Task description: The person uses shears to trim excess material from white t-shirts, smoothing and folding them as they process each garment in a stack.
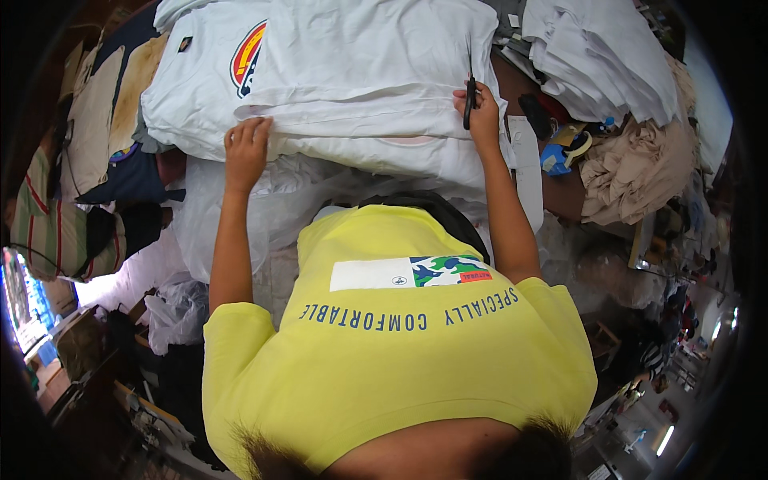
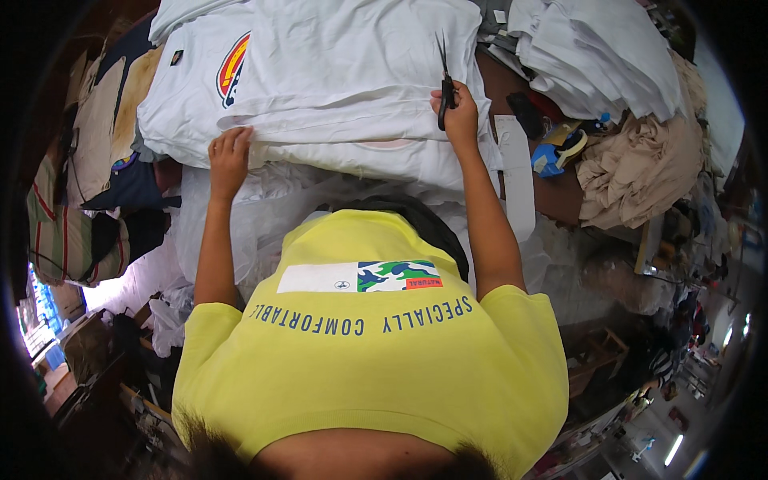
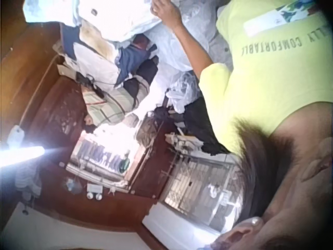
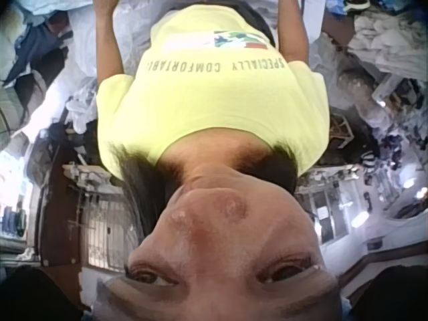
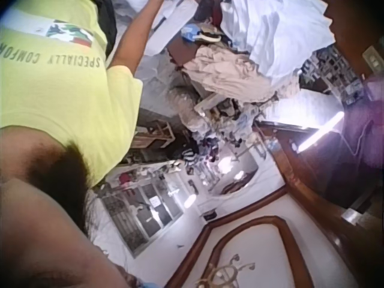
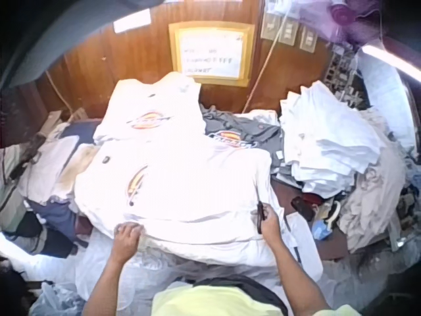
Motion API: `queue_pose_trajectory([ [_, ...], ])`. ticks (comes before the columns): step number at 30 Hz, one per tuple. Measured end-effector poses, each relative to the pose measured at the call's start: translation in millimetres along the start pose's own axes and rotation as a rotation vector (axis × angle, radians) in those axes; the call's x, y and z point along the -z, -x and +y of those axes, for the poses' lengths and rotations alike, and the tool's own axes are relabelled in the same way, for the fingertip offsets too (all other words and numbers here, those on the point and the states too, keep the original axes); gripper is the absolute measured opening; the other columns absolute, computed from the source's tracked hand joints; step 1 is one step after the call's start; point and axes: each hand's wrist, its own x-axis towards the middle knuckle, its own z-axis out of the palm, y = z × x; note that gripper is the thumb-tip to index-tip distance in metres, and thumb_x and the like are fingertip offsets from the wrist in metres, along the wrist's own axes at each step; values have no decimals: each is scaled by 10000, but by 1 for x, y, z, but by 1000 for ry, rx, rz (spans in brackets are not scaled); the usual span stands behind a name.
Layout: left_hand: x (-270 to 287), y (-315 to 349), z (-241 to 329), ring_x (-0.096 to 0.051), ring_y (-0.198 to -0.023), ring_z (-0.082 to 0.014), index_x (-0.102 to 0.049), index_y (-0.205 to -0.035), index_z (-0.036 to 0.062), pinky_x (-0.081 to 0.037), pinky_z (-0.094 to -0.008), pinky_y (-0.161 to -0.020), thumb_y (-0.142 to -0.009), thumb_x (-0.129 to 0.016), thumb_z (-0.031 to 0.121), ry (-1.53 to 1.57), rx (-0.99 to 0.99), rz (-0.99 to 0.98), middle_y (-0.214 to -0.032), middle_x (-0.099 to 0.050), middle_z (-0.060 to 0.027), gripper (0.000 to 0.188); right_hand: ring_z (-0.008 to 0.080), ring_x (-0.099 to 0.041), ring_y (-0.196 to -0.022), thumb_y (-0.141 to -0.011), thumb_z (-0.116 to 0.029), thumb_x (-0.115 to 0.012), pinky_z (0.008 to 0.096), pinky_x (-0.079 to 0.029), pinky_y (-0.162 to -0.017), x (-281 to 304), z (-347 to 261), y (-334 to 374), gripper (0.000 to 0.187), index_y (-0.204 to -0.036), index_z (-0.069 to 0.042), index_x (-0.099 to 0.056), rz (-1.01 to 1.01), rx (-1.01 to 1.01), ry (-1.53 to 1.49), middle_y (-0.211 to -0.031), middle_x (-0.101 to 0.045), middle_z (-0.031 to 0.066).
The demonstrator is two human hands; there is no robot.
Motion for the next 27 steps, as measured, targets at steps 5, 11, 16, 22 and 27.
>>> queue_pose_trajectory([
  [5, 16, -32, -11, -477, -1069, -172, -513, -1133, 130, -308, -387, -905, -764, -596, 162, -90, -113, -88, -1080, -530, 3, 379, 283, -624, -796, -717, -28, -592, 316, -482, -712, -29, -10, -8, 376, -1080, -112, -540, -148, 104, 379, -908, -642, 140],
  [11, 25, -50, -42, -490, -1071, -164, -497, -1110, 124, -319, -425, -913, -701, -662, 162, -84, -166, -379, -1098, -534, -7, 443, 301, -588, -850, -673, -31, -581, 402, -462, -714, -69, -23, 11, 310, -973, -103, -547, -278, 320, 704, -839, -619, 116],
  [16, 30, -58, -56, -558, -935, -209, -527, -1080, 100, -395, -374, -799, -732, -615, 110, -35, -200, -384, -993, -582, -52, 359, 325, -598, -819, -666, -36, -572, 413, -468, -697, -57, -31, 11, 318, -976, -103, -543, -356, 185, 750, -838, -627, 138],
  [22, 37, -50, -18, -587, -703, -325, -595, -924, 17, -445, -388, -622, -730, -628, 135, 284, -1, -484, -791, -607, -154, 230, 365, -591, -869, -748, -110, -529, 410, -470, -741, 4, -40, -41, 303, -1045, -154, -574, -130, 35, 764, -914, -623, 182],
  [27, 41, -60, 108, -628, -787, -147, -590, -972, -39, -490, -298, -654, -805, -623, 123, 1041, 253, -825, -814, -651, -118, 234, 367, -600, -804, -796, -155, -557, 419, -473, -679, 16, -133, -126, 234, -1020, -88, -569, 286, 447, 773, -888, -629, 171],
])
